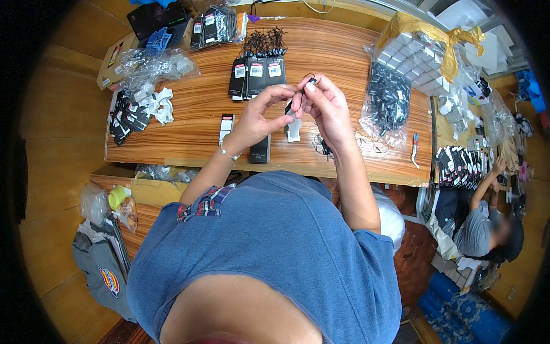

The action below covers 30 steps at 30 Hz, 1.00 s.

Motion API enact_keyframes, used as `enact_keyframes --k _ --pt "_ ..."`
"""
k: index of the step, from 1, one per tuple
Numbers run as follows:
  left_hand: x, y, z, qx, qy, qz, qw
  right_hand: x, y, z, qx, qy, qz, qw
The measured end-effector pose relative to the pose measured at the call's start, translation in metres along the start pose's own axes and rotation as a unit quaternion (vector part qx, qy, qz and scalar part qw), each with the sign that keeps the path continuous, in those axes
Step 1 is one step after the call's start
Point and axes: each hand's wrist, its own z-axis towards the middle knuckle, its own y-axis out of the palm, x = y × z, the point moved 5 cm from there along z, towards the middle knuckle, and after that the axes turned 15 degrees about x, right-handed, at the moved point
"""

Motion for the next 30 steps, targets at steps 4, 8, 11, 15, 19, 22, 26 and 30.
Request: enact_keyframes --k 4,8,11,15,19,22,26,30 --pt "0.001 0.004 0.000 -0.004 -0.045 -0.067 0.997 -0.006 -0.003 -0.002 0.046 -0.032 -0.069 0.996" --pt "-0.002 0.001 -0.003 -0.032 -0.104 -0.072 0.991 -0.016 -0.005 -0.004 0.132 -0.101 -0.116 0.979" --pt "0.008 0.006 -0.004 -0.058 -0.149 -0.139 0.977 -0.004 -0.011 -0.001 0.115 -0.039 -0.028 0.992" --pt "0.009 0.011 -0.011 -0.113 -0.196 -0.215 0.950 0.002 -0.014 -0.001 0.147 -0.028 0.015 0.989" --pt "0.002 0.013 -0.015 -0.121 -0.200 -0.246 0.941 0.005 -0.014 0.000 0.154 -0.040 0.045 0.986" --pt "0.001 0.020 -0.015 -0.115 -0.263 -0.333 0.898 0.011 -0.017 0.001 0.165 0.002 0.097 0.982" --pt "-0.012 0.032 -0.021 -0.092 -0.284 -0.390 0.871 0.019 -0.028 0.008 0.125 0.058 0.166 0.976" --pt "-0.022 0.043 -0.031 -0.070 -0.301 -0.401 0.862 0.019 -0.053 0.017 0.120 0.066 0.225 0.965"
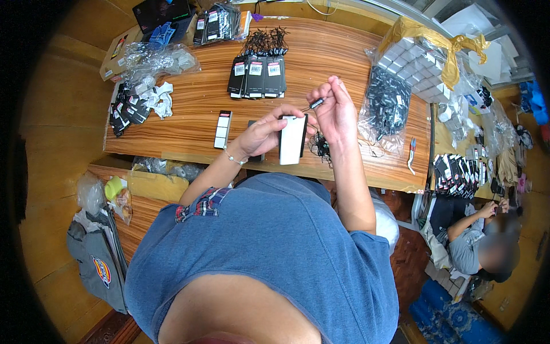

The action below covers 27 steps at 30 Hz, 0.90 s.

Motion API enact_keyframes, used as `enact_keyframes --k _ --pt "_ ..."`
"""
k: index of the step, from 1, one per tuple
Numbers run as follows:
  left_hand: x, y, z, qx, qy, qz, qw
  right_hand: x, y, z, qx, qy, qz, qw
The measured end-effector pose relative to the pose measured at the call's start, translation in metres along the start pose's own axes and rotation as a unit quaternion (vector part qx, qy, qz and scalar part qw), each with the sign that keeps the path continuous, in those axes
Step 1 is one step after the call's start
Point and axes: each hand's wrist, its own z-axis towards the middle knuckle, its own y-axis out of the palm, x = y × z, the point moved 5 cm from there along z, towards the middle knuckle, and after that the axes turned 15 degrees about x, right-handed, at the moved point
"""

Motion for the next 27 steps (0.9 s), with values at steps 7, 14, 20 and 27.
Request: enact_keyframes --k 7,14,20,27 --pt "-0.025 -0.017 0.012 0.074 -0.004 0.129 0.989 -0.031 -0.008 0.030 -0.047 -0.019 0.006 0.999" --pt "-0.025 -0.042 0.061 0.082 0.125 0.480 0.864 -0.074 0.000 0.097 -0.073 -0.078 -0.052 0.993" --pt "-0.039 -0.077 0.119 0.201 0.156 0.568 0.783 -0.072 0.005 0.185 -0.093 -0.087 -0.180 0.975" --pt "-0.080 -0.105 0.152 0.339 0.129 0.702 0.613 -0.034 -0.036 0.278 -0.028 0.003 -0.294 0.956"
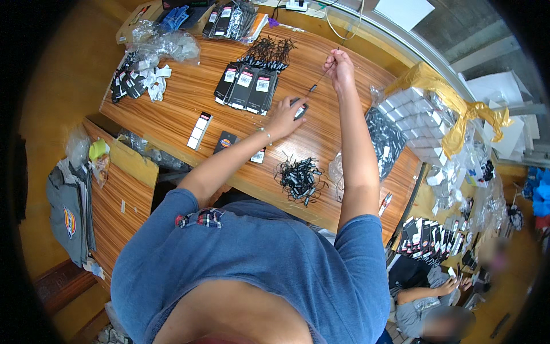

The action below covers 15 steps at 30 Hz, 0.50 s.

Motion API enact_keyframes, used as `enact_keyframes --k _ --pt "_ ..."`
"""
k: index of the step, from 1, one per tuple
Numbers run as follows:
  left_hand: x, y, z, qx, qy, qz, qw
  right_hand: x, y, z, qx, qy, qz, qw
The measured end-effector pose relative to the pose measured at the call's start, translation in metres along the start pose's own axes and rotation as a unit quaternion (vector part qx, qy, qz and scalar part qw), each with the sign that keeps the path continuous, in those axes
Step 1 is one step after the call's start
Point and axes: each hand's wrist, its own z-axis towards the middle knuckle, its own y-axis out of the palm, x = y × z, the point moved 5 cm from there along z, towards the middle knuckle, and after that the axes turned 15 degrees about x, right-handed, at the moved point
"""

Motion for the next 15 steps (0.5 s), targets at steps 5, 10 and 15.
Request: enact_keyframes --k 5,10,15 --pt "0.000 0.001 -0.020 -0.018 0.064 0.101 0.993 0.029 -0.006 0.038 0.033 0.037 -0.111 0.993" --pt "0.004 -0.006 -0.029 -0.034 0.084 0.114 0.989 0.039 -0.010 0.072 0.055 0.011 -0.183 0.982" --pt "0.006 -0.012 -0.047 -0.028 0.074 0.114 0.990 0.045 -0.020 0.098 0.041 -0.021 -0.263 0.964"
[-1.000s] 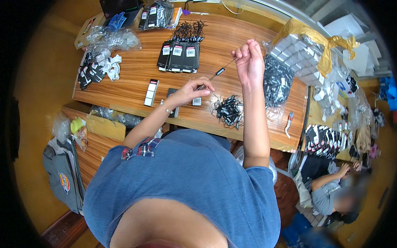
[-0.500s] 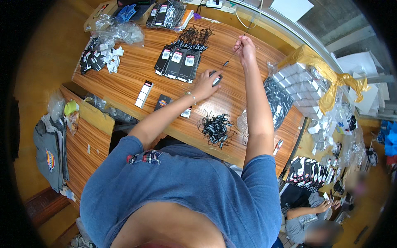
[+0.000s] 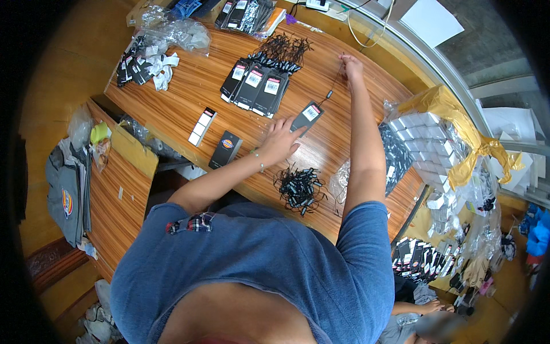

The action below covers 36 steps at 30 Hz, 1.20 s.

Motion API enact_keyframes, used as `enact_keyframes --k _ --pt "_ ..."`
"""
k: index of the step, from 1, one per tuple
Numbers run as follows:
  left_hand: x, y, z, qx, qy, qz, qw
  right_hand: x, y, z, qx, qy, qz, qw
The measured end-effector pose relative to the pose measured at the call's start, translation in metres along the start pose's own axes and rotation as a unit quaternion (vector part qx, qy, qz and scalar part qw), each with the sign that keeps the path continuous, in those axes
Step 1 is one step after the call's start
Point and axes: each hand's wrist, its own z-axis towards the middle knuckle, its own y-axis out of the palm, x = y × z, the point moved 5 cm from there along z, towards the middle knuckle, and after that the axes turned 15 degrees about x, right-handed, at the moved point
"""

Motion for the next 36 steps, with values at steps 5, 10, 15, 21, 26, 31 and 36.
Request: enact_keyframes --k 5,10,15,21,26,31,36 --pt "0.000 -0.006 -0.012 -0.031 -0.042 -0.011 0.999 0.005 0.008 0.000 -0.005 0.008 -0.073 0.997" --pt "0.004 -0.043 -0.012 0.018 -0.055 -0.064 0.996 0.017 0.010 0.013 0.009 0.011 -0.102 0.995" --pt "-0.042 -0.109 -0.031 0.055 -0.085 -0.089 0.991 0.022 -0.003 0.017 0.082 0.014 -0.114 0.990" --pt "-0.127 -0.132 -0.063 -0.060 -0.094 -0.173 0.979 -0.015 0.025 -0.164 -0.001 -0.274 -0.164 0.948" --pt "-0.153 -0.106 -0.071 -0.158 -0.066 -0.236 0.957 0.019 0.061 -0.330 -0.131 -0.288 -0.361 0.877" --pt "-0.146 -0.114 -0.066 -0.044 0.051 -0.207 0.976 0.048 0.062 -0.348 -0.056 -0.322 -0.374 0.868" --pt "-0.143 -0.127 -0.064 -0.022 0.051 -0.225 0.973 0.038 0.065 -0.351 0.021 -0.347 -0.296 0.890"
